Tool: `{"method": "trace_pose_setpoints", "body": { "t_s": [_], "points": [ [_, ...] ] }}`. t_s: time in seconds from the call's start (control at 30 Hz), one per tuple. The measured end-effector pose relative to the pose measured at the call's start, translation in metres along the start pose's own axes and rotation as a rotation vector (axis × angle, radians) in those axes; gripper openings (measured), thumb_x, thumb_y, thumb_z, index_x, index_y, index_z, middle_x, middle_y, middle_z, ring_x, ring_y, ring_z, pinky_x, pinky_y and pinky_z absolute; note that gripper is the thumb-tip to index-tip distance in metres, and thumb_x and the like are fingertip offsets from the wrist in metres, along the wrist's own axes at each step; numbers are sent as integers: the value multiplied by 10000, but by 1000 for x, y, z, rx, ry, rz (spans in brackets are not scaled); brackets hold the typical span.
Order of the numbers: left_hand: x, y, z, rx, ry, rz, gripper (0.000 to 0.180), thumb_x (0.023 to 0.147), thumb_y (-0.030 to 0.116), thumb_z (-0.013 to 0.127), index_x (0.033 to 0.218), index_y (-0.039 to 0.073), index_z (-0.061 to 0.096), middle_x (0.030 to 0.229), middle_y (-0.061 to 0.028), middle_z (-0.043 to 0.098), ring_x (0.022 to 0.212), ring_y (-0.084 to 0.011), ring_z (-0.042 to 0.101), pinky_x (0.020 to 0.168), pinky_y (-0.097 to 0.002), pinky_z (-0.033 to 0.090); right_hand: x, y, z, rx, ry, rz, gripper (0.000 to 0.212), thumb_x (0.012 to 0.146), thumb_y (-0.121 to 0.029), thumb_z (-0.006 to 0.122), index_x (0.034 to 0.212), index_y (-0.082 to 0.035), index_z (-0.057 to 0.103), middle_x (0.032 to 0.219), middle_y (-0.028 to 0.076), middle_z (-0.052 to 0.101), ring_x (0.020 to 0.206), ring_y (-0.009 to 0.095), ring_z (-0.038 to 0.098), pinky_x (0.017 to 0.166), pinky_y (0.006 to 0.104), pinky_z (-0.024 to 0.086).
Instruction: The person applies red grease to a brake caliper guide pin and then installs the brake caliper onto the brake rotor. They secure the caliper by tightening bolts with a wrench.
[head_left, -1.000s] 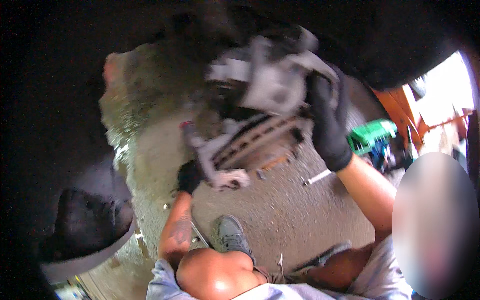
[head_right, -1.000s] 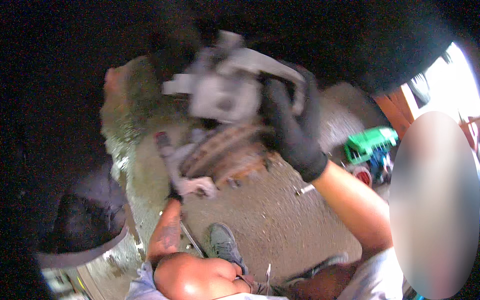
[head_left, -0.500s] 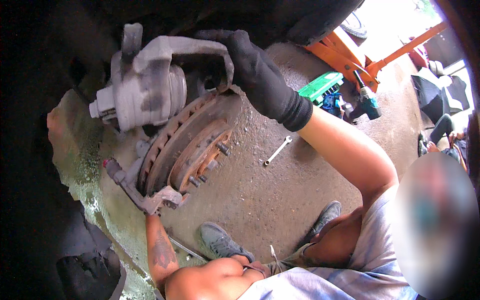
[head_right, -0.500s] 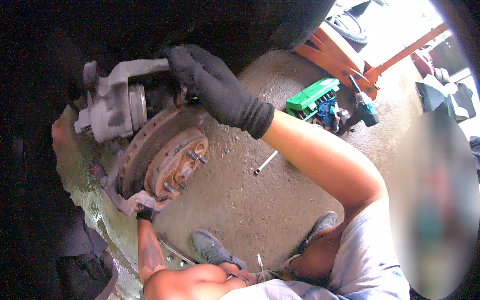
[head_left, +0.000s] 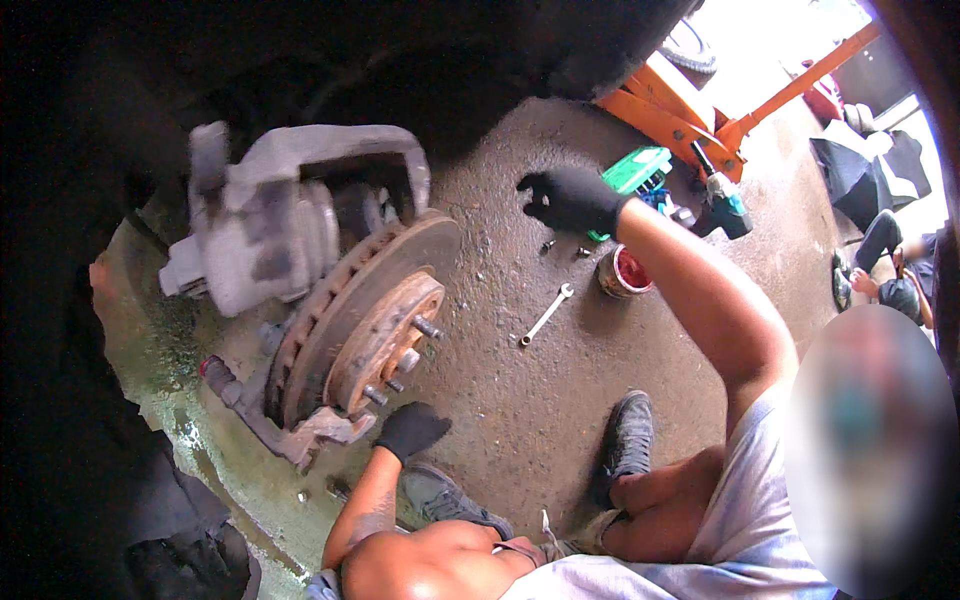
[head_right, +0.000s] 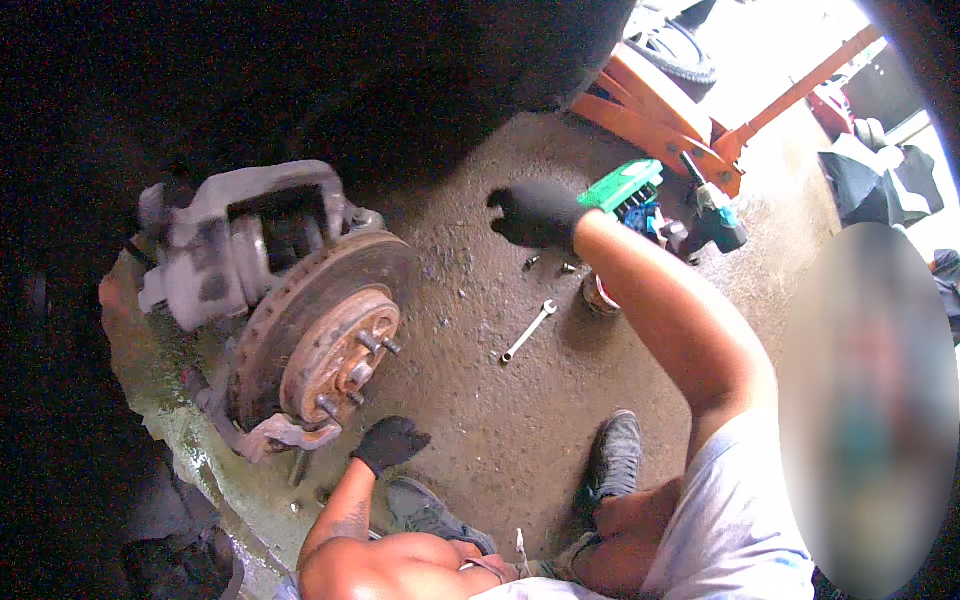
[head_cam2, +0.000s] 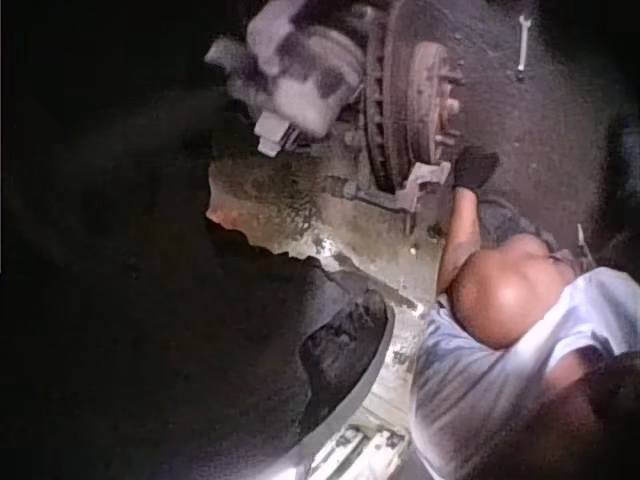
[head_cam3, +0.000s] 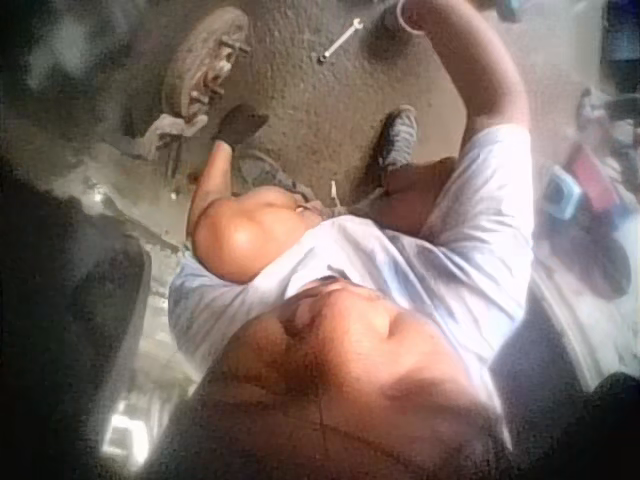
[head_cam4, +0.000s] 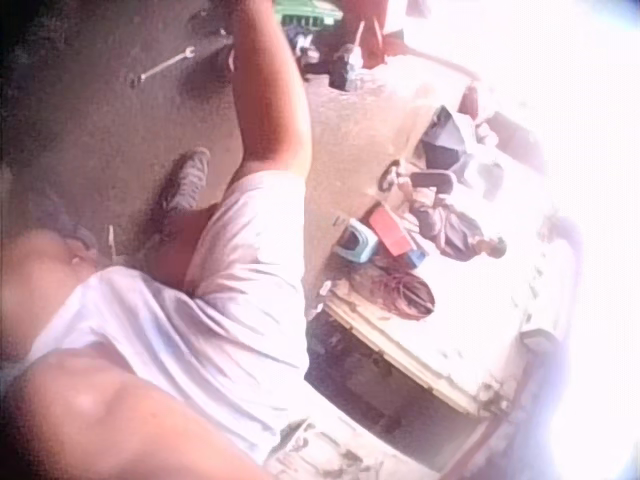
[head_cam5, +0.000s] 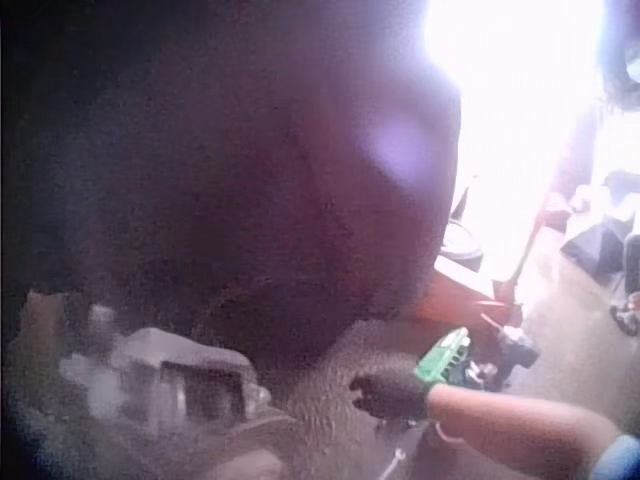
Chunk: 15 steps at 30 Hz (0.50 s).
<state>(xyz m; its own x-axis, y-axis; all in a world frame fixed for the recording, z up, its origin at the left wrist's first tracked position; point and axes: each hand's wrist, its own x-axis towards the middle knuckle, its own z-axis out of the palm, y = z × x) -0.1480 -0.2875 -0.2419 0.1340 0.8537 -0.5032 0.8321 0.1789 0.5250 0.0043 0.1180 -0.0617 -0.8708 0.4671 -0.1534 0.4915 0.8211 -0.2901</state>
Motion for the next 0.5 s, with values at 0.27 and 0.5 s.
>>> {"method": "trace_pose_setpoints", "body": {
  "t_s": [0.27,0.5],
  "points": [
    [-52,85,-64,-270,-130,-228,393,821,444,620,841,52,636,817,-172,647,771,-352,637,704,-436,489,-14,98,115,-183,-235,-47,459,722,-185,657,1177,-146,601,1001,181,638,924,373,623,783,457,515],
    [-87,173,-145,-317,-359,-69,293,858,361,607,986,103,660,952,-140,661,885,-303,645,762,-395,498,19,98,131,-194,-235,-261,220,793,-247,568,883,-96,701,880,199,670,817,389,658,694,464,542]
  ]
}}
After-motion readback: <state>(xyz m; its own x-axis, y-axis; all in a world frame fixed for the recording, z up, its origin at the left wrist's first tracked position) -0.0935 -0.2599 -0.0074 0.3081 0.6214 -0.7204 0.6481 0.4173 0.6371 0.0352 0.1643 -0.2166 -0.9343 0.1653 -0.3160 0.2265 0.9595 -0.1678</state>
